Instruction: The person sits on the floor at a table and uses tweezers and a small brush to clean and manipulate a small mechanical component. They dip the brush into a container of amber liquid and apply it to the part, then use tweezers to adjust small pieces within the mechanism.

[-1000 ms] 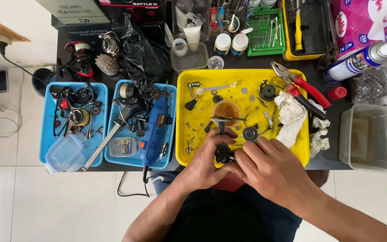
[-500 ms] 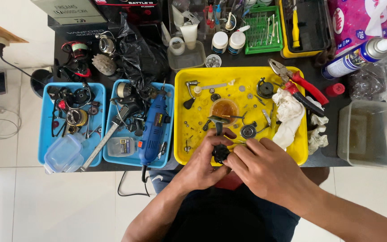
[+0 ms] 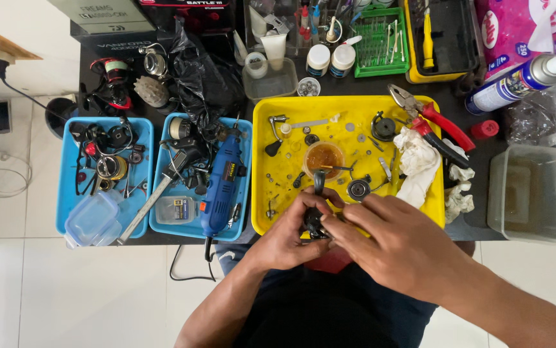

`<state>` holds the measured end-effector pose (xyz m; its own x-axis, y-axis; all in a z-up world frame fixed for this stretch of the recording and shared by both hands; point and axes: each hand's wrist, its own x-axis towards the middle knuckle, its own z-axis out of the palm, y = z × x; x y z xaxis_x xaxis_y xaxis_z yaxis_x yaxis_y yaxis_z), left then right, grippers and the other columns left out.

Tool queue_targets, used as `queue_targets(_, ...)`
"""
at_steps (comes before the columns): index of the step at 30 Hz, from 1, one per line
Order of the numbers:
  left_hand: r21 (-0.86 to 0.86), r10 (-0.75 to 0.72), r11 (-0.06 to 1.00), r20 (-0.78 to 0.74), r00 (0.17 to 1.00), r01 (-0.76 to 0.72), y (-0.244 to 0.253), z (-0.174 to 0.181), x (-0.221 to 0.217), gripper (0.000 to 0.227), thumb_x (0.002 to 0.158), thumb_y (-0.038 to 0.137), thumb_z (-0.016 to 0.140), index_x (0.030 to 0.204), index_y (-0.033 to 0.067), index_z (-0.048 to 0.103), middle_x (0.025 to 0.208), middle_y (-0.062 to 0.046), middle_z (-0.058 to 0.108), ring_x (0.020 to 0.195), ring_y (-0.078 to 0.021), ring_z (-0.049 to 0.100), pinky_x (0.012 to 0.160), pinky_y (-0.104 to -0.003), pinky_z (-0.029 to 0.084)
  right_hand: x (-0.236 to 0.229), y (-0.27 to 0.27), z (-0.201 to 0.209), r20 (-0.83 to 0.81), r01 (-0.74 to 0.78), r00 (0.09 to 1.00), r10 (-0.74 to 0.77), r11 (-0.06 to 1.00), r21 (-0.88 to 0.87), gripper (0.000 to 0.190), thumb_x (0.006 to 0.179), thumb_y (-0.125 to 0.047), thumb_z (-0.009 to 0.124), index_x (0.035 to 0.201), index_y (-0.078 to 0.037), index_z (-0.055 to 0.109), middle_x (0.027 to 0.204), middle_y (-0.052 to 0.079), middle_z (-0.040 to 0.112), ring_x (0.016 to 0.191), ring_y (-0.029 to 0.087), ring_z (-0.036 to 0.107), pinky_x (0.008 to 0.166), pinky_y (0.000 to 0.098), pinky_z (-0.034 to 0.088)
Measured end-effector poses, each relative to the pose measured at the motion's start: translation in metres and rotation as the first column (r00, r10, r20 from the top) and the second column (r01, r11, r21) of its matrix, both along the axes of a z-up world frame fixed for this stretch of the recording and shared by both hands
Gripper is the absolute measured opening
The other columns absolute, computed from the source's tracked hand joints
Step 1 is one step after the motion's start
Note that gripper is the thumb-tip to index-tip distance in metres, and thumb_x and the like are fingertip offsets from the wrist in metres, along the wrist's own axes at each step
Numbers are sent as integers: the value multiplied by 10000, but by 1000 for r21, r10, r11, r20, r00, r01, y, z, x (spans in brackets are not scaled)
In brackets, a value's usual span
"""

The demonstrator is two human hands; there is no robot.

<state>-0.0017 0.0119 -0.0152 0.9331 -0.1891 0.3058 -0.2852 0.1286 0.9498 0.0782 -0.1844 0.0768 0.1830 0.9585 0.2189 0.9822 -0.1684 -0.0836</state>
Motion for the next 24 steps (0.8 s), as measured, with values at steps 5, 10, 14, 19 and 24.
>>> queue_targets(5,-12,-10,1000,11,1000,10,0,-3,-3,311,962,149,638,1175,150,411,1321,-180,496,1267,-270,517,1116,-424,401,-2,-1,12,-17,45,999,-44,994,103,165,961,-183,686,1096,-89,688,984,62,607,795,260,585,727,414,521)
queue_targets(10,-10,-16,1000,12,1000,16,-3,0,-2,274,950,146,600,1152,155,415,1320,-184,496,1245,-273,531,1109,-434,393,-4,-1,5,-44,-8,999,13,994,113,158,977,-162,668,1114,-88,692,982,61,596,781,269,556,701,422,511)
queue_targets(14,-4,-32,999,-5,999,32,-4,2,-3,265,966,161,591,1161,155,412,1337,-186,490,1246,-275,538,1097,-426,406,-3,1,3,-29,-37,999,40,994,105,113,974,-84,641,1080,-89,681,935,59,549,775,269,543,689,416,506)
queue_targets(19,1,-38,999,-33,999,38,-5,0,-4,279,967,163,616,1167,164,422,1367,-185,490,1255,-258,534,1120,-415,382,-1,4,7,-29,-41,999,44,995,92,66,968,-84,651,1031,-99,665,907,63,543,787,272,555,668,399,511)
queue_targets(24,45,-14,999,-73,997,18,-6,-9,-7,366,919,168,676,1202,154,444,1321,-134,490,1161,-214,549,1008,-366,435,-2,8,16,125,-56,990,58,998,-15,131,1023,-154,544,952,-103,642,909,53,593,882,271,572,663,370,466)
